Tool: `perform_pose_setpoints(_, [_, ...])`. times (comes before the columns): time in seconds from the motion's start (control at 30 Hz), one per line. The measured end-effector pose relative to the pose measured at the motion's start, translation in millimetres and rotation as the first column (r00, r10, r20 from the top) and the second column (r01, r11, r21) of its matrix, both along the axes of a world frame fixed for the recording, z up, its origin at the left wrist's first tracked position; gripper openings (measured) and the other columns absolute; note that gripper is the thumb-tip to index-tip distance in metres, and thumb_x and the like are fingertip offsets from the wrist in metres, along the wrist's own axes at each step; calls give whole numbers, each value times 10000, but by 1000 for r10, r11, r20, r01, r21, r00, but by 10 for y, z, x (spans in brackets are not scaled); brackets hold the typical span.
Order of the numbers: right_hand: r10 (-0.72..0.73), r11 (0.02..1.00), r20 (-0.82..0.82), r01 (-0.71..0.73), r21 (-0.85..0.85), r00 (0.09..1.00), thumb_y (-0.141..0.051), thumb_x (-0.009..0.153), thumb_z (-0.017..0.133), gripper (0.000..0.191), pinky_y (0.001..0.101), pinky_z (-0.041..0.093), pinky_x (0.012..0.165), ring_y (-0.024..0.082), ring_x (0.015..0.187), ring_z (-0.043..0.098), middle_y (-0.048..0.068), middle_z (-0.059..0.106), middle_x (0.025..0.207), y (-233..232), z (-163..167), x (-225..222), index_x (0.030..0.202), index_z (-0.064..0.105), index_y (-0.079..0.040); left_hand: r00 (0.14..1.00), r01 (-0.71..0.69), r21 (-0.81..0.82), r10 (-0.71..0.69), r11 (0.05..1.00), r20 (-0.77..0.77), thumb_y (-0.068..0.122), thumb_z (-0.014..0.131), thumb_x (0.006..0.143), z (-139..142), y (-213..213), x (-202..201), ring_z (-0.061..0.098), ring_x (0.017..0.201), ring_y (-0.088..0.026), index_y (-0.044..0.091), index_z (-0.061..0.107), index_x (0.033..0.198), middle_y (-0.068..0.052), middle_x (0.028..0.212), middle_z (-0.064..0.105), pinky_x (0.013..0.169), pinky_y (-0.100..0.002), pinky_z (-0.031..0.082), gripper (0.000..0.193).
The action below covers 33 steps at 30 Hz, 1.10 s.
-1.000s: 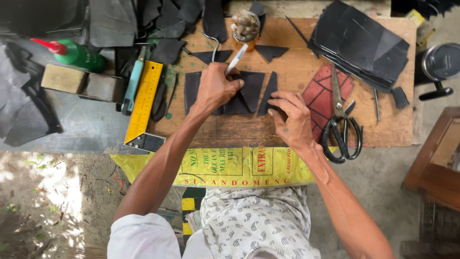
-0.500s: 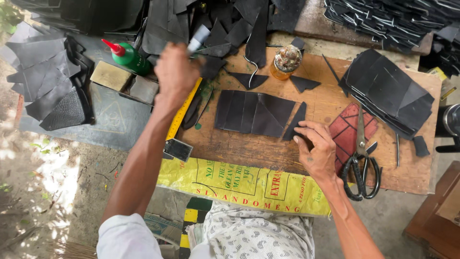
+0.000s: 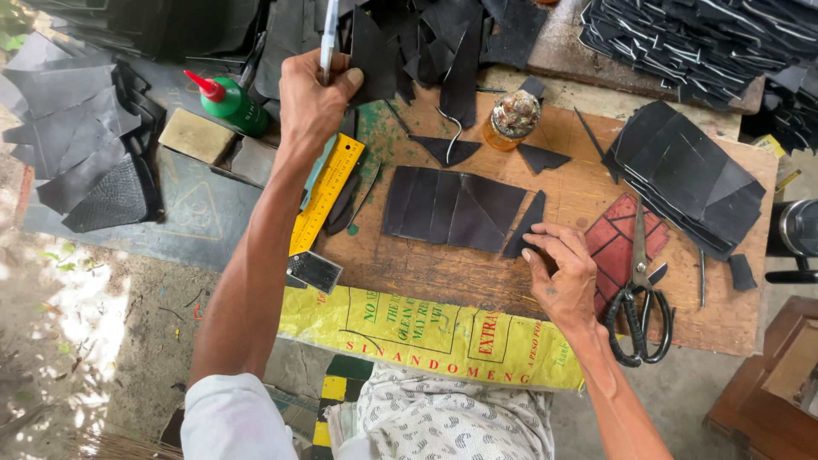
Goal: The person measures and marks black material pieces with a white marker and ruler, then cuts them with scissors. They also handle a red patterned piece, aligning and trimming it on the workbench.
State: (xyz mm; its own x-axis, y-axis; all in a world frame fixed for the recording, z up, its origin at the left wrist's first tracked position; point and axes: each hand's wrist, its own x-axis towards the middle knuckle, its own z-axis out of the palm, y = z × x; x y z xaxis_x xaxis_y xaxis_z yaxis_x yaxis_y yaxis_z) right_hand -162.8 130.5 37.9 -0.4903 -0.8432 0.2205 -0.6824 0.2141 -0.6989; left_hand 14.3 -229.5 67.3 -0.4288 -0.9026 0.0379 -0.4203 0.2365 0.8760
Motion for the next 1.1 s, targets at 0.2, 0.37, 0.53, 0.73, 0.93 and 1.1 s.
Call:
perform_pose_setpoints(0.2, [-4,1000,10,4,0,1000,45,800,756,253,386,522,947,307,1087,652,121,702,1148,4,5,-4,1047,743,-7,956,126,249,-50,960,-288,49,822,855,68,59,-33,492,615,-43,-8,727,1043,27,747,617,550,-239,414,218])
perform_pose_setpoints(0.37, [9,1000,9,-9,-9,1000,44,803,755,252,389,516,962,311,1096,652,122,701,1153,15,-2,-17,1049,740,-7,956,141,224,-74,964,-283,81,827,892,3,61,-83,526,675,-50,-27,731,1076,-5,794,626,617,-237,447,234])
perform_pose_setpoints(0.53, [-1,1000,24,1,-12,1000,39,799,757,252,387,517,958,309,1092,655,118,701,1149,10,-5,-19,1045,739,-10,969,188,243,-139,952,-206,130,791,906,32,-6,-161,667,832,-92,-26,752,1194,-28,913,742,780,-266,569,329])
perform_pose_setpoints(0.73, [-8,1000,20,8,-10,1000,39,790,762,254,387,517,947,309,1080,651,115,702,1142,7,3,-37,1038,743,-12,961,37,-362,66,932,268,125,833,803,127,150,-503,676,755,-285,-63,706,1157,-206,946,679,631,-418,545,420])
perform_pose_setpoints(0.93, [-13,1000,19,13,-18,1000,43,786,758,254,386,522,941,304,1072,651,112,703,1136,-21,11,-40,1033,742,-12,930,214,-263,-114,941,348,247,859,776,-50,353,-1211,707,752,-404,-9,747,981,-276,990,673,626,-486,556,346])
perform_pose_setpoints(1.1, [-19,999,28,20,-36,999,41,787,758,241,387,523,935,307,1070,652,113,701,1140,-22,7,-75,1023,739,-7,908,238,-283,-110,929,404,181,848,756,-71,368,-1388,697,821,-451,-29,705,956,-304,986,687,682,-511,556,324])
